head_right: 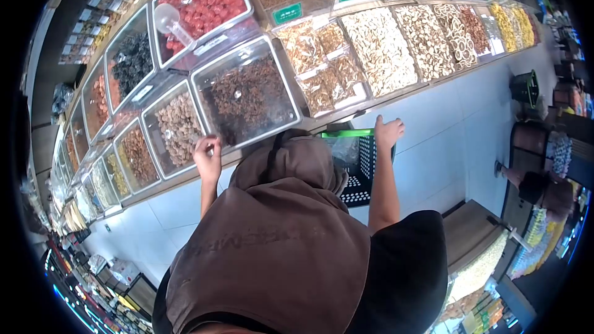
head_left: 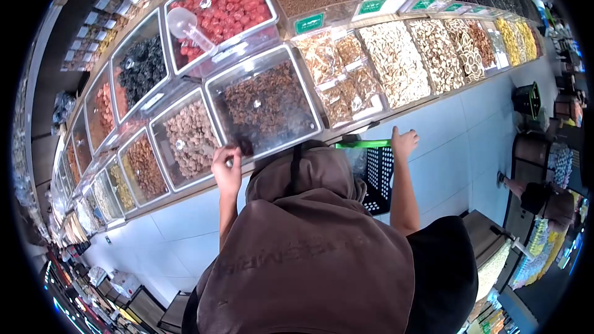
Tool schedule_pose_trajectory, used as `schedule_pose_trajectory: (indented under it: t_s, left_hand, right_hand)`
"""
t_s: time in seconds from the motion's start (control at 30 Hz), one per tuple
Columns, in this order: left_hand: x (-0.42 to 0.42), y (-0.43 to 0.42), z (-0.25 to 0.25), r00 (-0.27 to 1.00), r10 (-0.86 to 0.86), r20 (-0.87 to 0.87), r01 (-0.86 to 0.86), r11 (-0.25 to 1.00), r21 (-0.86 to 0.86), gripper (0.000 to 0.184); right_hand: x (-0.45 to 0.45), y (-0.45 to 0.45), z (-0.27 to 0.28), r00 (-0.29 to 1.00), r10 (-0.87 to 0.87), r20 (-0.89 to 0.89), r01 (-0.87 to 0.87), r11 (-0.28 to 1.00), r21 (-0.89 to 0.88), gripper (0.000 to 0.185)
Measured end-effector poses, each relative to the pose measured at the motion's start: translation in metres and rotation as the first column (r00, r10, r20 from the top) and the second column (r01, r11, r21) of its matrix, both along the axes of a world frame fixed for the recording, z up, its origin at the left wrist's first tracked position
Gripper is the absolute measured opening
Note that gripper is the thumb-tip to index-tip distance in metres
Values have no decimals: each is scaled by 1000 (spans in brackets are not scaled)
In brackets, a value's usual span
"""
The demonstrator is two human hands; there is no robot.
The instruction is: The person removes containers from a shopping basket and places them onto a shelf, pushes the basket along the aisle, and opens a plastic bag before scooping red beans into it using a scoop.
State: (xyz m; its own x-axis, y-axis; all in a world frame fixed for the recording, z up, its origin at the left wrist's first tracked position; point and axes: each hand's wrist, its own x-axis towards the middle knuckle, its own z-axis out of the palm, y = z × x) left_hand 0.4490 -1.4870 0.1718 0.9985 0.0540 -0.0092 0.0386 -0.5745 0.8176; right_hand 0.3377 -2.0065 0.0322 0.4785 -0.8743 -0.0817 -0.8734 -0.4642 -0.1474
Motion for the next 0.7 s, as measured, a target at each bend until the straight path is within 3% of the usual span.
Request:
schedule_pose_trajectory:
  t_s: [0.03,0.1,0.13,0.2,0.23,0.27,0.33,0.43,0.53,0.6,0.67,0.7]
  left_hand:
    - [-2,-6,2,999,-34,15,34,999,-15,9]
    - [-9,-14,12,994,-108,18,108,994,-10,11]
    - [-15,-13,9,989,-148,23,149,989,-11,11]
    - [-30,-16,9,983,-183,-26,181,982,-45,11]
    - [-40,-15,1,981,-189,-36,187,981,-54,10]
    - [-50,-12,-8,971,-235,-53,230,970,-74,10]
    - [-77,-11,-20,966,-231,-120,222,972,-80,9]
    - [-122,13,-63,941,-248,-230,228,967,-111,13]
    - [-188,74,-147,969,-191,-158,191,982,-15,23]
    - [-245,125,-190,897,30,-441,8,996,84,35]
    - [-310,167,-207,826,178,-535,-104,981,165,42]
    - [-344,190,-217,723,234,-650,-234,968,88,44]
  right_hand:
    - [-2,10,-2,1000,11,4,-11,1000,5,90]
    - [1,28,-4,928,-177,328,186,983,3,92]
    - [4,36,-5,924,-180,338,186,982,13,92]
    - [10,46,-5,779,-538,322,455,839,300,88]
    - [13,54,-9,695,-567,442,446,822,354,69]
    - [16,65,-14,284,-796,535,227,598,769,48]
    - [9,79,-10,291,-837,463,80,503,860,20]
    - [-5,92,-8,341,-805,486,77,539,839,8]
    - [-20,98,-24,430,-726,536,54,614,787,9]
    - [-35,117,2,462,-705,538,49,626,778,6]
    - [-55,132,17,519,-671,530,-52,594,803,4]
    - [-66,132,2,559,-646,521,-96,573,814,5]
